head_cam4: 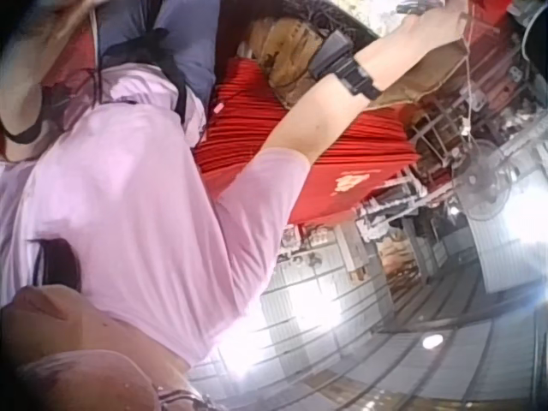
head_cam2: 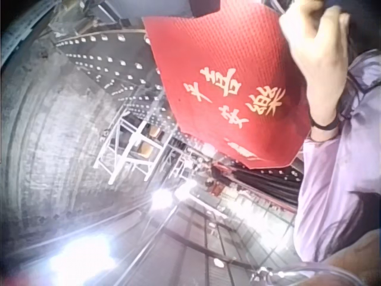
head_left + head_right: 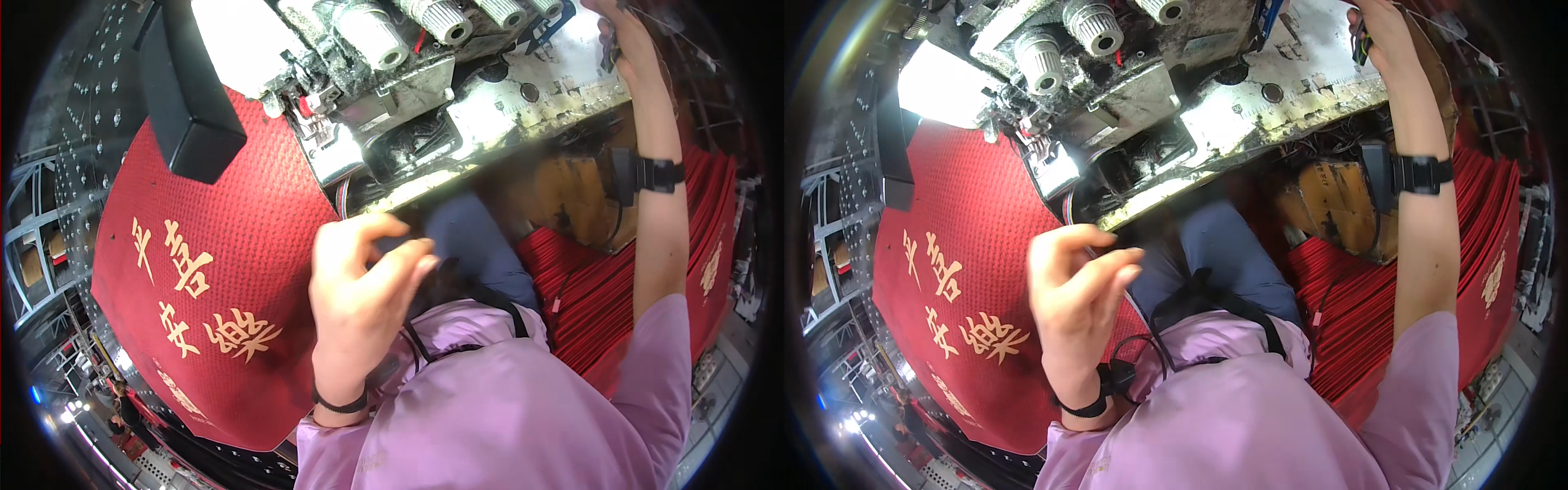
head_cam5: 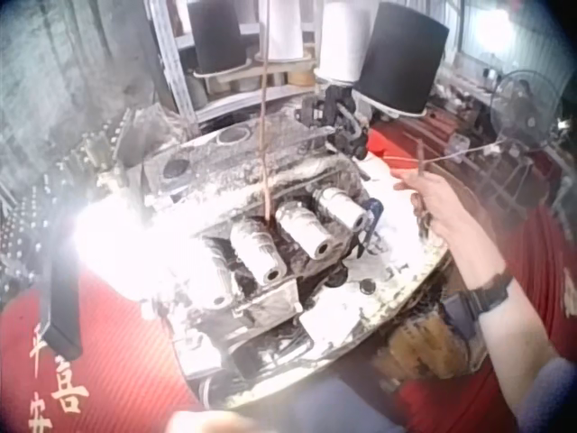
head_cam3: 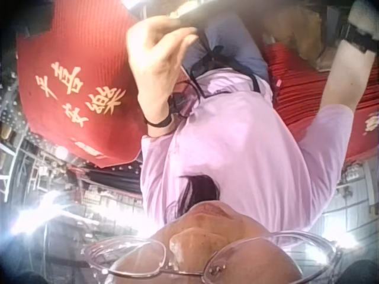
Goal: The recorder uses tweezers to thread an industrial sewing machine.
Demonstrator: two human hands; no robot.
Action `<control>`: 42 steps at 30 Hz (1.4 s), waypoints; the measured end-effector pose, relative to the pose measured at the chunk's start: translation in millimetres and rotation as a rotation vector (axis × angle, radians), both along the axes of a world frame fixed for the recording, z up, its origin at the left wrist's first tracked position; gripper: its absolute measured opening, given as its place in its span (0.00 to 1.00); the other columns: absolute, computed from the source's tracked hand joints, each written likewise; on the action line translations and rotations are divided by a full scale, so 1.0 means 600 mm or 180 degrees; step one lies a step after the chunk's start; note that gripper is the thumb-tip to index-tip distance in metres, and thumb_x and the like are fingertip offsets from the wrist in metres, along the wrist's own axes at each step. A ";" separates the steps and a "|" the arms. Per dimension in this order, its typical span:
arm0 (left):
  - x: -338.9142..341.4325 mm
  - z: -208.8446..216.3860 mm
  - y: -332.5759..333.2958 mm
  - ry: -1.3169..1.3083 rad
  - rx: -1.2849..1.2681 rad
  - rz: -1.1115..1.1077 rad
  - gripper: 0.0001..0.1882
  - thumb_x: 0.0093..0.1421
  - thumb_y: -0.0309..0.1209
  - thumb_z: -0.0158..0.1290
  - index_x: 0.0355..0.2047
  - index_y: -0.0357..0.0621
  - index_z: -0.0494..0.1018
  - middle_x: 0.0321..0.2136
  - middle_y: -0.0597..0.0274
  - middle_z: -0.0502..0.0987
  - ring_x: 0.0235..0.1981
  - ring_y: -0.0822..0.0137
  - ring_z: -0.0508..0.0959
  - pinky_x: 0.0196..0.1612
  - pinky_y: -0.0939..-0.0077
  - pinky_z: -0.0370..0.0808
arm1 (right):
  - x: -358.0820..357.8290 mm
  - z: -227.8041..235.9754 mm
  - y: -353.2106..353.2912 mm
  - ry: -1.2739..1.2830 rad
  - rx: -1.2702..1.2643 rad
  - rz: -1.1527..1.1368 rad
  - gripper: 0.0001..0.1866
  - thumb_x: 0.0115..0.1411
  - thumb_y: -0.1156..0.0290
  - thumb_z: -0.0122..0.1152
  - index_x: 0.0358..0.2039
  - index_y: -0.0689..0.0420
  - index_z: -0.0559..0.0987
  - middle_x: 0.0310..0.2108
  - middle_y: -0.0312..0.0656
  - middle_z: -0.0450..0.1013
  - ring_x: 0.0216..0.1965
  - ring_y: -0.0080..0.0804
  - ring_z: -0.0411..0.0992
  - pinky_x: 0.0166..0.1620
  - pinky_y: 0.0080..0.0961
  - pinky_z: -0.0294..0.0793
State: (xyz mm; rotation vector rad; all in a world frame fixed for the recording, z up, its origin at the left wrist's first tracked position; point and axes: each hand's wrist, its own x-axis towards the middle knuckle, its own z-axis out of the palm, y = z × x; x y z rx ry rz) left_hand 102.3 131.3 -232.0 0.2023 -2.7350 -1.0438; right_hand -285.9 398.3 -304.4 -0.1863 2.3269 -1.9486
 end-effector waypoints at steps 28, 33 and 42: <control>0.047 -0.009 0.034 0.0319 0.2662 -0.1622 0.12 0.57 0.32 0.60 0.36 0.35 0.81 0.23 0.59 0.79 0.26 0.60 0.80 0.36 0.69 0.78 | 0.035 0.007 -0.151 -0.0255 -0.0981 0.1246 0.17 0.69 0.70 0.48 0.56 0.62 0.72 0.52 0.39 0.72 0.53 0.26 0.70 0.56 0.23 0.69; 0.048 -0.010 0.044 0.0429 0.2578 -0.1662 0.11 0.55 0.31 0.62 0.37 0.37 0.81 0.24 0.58 0.78 0.26 0.60 0.80 0.34 0.69 0.78 | -0.007 -0.012 -0.127 0.0863 0.0414 0.1493 0.14 0.64 0.73 0.54 0.48 0.62 0.77 0.45 0.41 0.76 0.45 0.28 0.75 0.47 0.24 0.74; 0.055 -0.007 0.047 0.0607 0.2611 -0.1520 0.11 0.54 0.30 0.62 0.36 0.38 0.81 0.24 0.58 0.78 0.27 0.60 0.80 0.31 0.70 0.76 | -0.068 -0.058 -0.103 0.0035 0.0121 0.2052 0.11 0.66 0.68 0.50 0.43 0.60 0.76 0.34 0.38 0.73 0.32 0.24 0.68 0.35 0.20 0.66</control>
